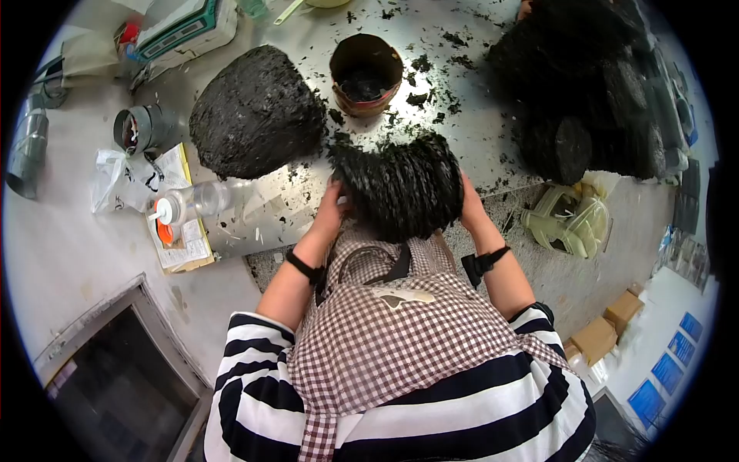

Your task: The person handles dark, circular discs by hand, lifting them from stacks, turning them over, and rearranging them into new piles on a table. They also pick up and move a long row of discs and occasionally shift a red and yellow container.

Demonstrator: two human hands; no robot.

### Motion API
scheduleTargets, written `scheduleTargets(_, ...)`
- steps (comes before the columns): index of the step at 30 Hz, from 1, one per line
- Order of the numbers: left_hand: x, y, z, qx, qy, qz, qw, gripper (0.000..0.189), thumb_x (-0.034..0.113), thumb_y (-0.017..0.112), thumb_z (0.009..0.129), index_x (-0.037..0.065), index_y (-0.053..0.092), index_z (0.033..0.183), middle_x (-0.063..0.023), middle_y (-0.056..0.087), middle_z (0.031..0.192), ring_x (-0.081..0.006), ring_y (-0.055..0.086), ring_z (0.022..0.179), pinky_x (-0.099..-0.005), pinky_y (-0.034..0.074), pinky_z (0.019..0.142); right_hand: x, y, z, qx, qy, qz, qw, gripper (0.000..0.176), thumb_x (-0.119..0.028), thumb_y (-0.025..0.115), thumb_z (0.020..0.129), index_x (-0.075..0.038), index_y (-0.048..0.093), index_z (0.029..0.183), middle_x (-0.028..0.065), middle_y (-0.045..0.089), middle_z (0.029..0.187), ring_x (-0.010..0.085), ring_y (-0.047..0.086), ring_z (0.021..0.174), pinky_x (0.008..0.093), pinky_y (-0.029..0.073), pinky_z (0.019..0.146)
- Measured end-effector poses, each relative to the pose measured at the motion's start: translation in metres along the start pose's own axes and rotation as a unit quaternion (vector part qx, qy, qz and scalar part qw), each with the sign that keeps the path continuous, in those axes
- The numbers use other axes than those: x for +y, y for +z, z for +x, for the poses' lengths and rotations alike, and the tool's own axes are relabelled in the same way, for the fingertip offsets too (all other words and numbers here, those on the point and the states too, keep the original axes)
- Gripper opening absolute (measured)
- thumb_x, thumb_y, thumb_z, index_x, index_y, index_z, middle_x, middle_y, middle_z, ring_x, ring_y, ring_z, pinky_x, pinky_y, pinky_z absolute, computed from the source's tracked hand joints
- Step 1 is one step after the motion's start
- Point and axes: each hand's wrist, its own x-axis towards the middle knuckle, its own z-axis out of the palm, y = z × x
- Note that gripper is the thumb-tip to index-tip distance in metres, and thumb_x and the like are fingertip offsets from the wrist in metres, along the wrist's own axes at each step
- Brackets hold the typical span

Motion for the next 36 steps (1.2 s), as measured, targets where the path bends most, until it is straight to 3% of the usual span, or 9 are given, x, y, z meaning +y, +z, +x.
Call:
scheduleTargets(5,-0.007,-0.037,0.030,-0.062,0.009,-0.077,0.995,0.064,0.055,0.034,0.105,0.006,0.045,0.146,-0.0082,0.052,0.145,-0.0229,0.051,0.130,-0.0391,0.041,0.107,-0.001,-0.052,0.003,-0.045,-0.081,-0.048,0.995,0.060,-0.043,0.039,0.108,-0.001,0.040,0.150,0.0086,0.050,0.148,0.0217,0.049,0.133,0.0361,0.035,0.113)
scheduleTargets(13,-0.029,0.009,0.033,-0.093,0.034,0.066,0.993,0.073,0.053,0.041,0.105,0.002,0.027,0.154,-0.0121,0.041,0.151,-0.0242,0.041,0.136,-0.0358,0.032,0.115,-0.006,-0.041,0.009,0.024,0.081,-0.111,0.990,0.070,-0.055,0.034,0.106,-0.003,0.037,0.152,0.0140,0.049,0.147,0.0256,0.051,0.130,0.0372,0.040,0.109)
scheduleTargets(21,-0.033,0.040,0.030,-0.144,0.077,-0.009,0.987,0.073,0.052,0.037,0.106,0.001,0.023,0.156,-0.0097,0.033,0.158,-0.0219,0.031,0.145,-0.0360,0.026,0.119,-0.034,-0.052,0.015,-0.072,0.019,-0.301,0.951,0.105,-0.057,0.069,0.086,0.002,0.017,0.155,0.0285,0.025,0.158,0.0408,0.028,0.147,0.0516,0.032,0.115)
scheduleTargets(23,-0.026,0.059,0.052,-0.160,0.083,-0.028,0.983,0.072,0.052,0.036,0.107,0.001,0.024,0.156,-0.0096,0.034,0.157,-0.0211,0.031,0.144,-0.0359,0.025,0.119,-0.028,-0.076,0.027,-0.055,0.023,-0.226,0.972,0.108,-0.054,0.071,0.083,0.001,0.015,0.156,0.0286,0.018,0.161,0.0411,0.025,0.148,0.0507,0.031,0.117)
scheduleTargets(25,0.022,0.089,0.033,-0.136,0.128,0.109,0.976,0.082,0.060,0.033,0.103,-0.002,0.024,0.156,-0.0224,0.033,0.156,-0.0333,0.028,0.147,-0.0395,0.022,0.120,-0.038,-0.104,0.039,-0.072,0.003,-0.052,0.996,0.092,-0.047,0.069,0.083,0.002,0.032,0.152,0.0231,0.034,0.156,0.0367,0.038,0.142,0.0479,0.032,0.117)
scheduleTargets(27,0.088,0.160,0.005,-0.093,0.266,0.360,0.890,0.075,0.046,0.051,0.097,0.000,0.031,0.153,-0.0226,0.037,0.154,-0.0372,0.034,0.142,-0.0436,0.027,0.117,-0.055,-0.133,0.057,-0.160,-0.005,0.163,0.973,0.081,-0.044,0.067,0.084,0.001,0.043,0.147,0.0186,0.045,0.151,0.0332,0.044,0.138,0.0467,0.033,0.117)
scheduleTargets(31,0.106,0.272,0.027,-0.097,0.444,0.613,0.646,0.075,0.029,0.070,0.085,0.005,0.041,0.150,-0.0191,0.037,0.155,-0.0356,0.038,0.140,-0.0481,0.029,0.115,-0.043,-0.156,0.117,-0.066,-0.008,0.386,0.920,0.058,-0.041,0.046,0.099,-0.004,0.051,0.142,0.0123,0.055,0.143,0.0304,0.049,0.134,0.0460,0.036,0.115)
scheduleTargets(33,0.073,0.301,0.070,-0.073,0.458,0.659,0.592,0.078,0.034,0.072,0.084,0.007,0.041,0.150,-0.0176,0.038,0.155,-0.0341,0.038,0.140,-0.0489,0.030,0.113,-0.032,-0.162,0.152,0.108,0.044,0.388,0.914,0.055,-0.040,0.028,0.107,-0.005,0.048,0.144,0.0118,0.053,0.145,0.0296,0.049,0.134,0.0475,0.040,0.114)
scheduleTargets(36,0.048,0.327,0.099,-0.105,0.433,0.692,0.569,0.085,0.040,0.077,0.080,0.012,0.040,0.152,-0.0147,0.037,0.156,-0.0319,0.037,0.140,-0.0499,0.028,0.113,-0.018,-0.185,0.152,0.092,0.063,0.321,0.941,0.051,-0.039,0.028,0.107,-0.007,0.052,0.140,0.0088,0.057,0.141,0.0277,0.058,0.125,0.0441,0.050,0.104)
